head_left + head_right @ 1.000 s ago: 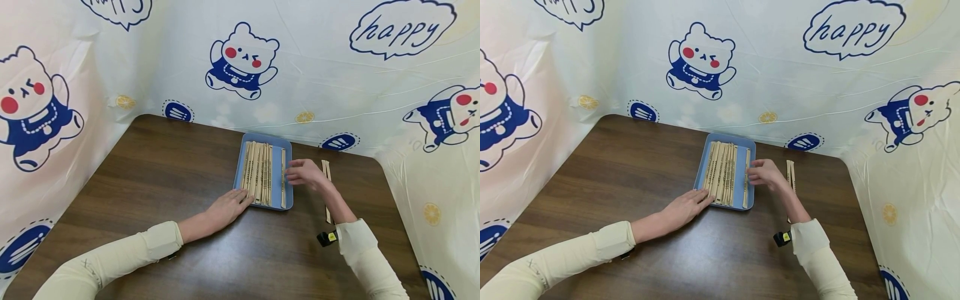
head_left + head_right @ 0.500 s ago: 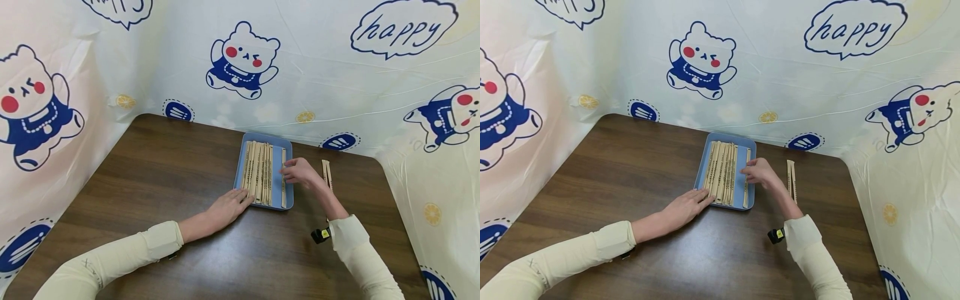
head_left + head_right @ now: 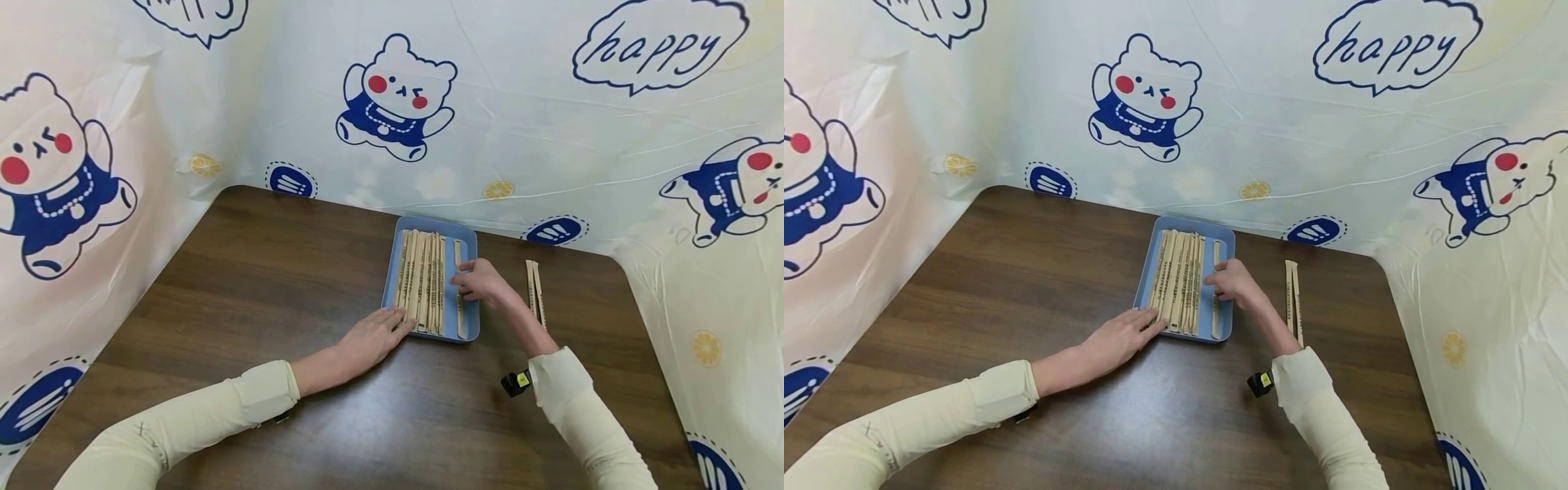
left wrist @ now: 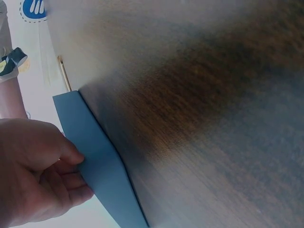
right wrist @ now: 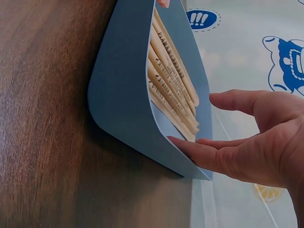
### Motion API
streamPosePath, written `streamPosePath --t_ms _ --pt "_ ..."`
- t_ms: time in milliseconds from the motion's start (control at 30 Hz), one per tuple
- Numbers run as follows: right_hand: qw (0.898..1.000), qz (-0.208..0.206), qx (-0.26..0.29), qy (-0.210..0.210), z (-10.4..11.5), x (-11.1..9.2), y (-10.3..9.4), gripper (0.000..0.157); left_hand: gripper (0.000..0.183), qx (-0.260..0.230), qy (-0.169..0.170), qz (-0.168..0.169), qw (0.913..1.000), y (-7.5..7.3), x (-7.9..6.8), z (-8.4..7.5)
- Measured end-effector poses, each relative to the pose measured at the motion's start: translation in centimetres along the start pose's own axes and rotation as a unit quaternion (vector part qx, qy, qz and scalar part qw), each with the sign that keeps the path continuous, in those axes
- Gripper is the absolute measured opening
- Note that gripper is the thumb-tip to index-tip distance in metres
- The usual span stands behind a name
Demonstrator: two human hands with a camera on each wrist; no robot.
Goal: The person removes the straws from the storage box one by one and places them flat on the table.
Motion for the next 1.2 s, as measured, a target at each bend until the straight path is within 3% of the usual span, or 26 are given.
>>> streamPosePath --t_ms 267,333,400,433,500,600,700,900,1200 --pt "1.000 -0.013 0.001 -0.002 -0.2 0.8 0.6 0.063 0.046 -0.001 0.004 -0.031 0.9995 0.0 0.0 0.0" --pt "1.000 -0.019 -0.016 -0.007 -0.2 1.0 0.8 0.044 0.046 0.000 0.003 -0.028 0.9996 -0.1 0.0 0.0" --pt "0.998 -0.026 -0.056 -0.017 -0.2 1.2 0.9 0.014 0.047 0.003 0.003 -0.024 0.9997 0.0 0.0 -0.1" --pt "0.996 -0.031 -0.086 -0.024 -0.2 1.3 1.0 0.011 0.047 0.003 0.003 -0.022 0.9997 0.0 0.0 -0.1" --pt "0.987 -0.041 -0.149 -0.038 0.0 1.5 1.1 0.031 0.047 0.006 0.003 -0.022 0.9997 0.0 0.0 -0.1" --pt "0.969 -0.053 -0.234 -0.059 0.3 2.0 1.3 0.038 0.046 0.009 0.003 -0.030 0.9995 0.0 -0.1 -0.1" --pt "0.959 -0.056 -0.271 -0.068 0.5 2.5 1.5 0.038 0.045 0.008 0.002 -0.040 0.9992 -0.1 0.0 -0.1" --pt "0.950 -0.066 -0.298 -0.072 0.8 3.1 1.7 0.039 0.044 0.007 0.001 -0.038 0.9992 -0.2 0.0 -0.1" --pt "0.945 -0.071 -0.314 -0.050 1.0 3.0 1.9 0.036 0.045 0.009 0.001 -0.022 0.9997 0.1 0.0 0.0"
Point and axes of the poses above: each hand's wrist, its own x-axis towards the middle knuckle, its own y-axis out of the palm, z = x × y, the point moved 6 cm from there along x, towards the middle knuckle, and after that the axes turned 11 degrees about x, right-handed, at the moved point
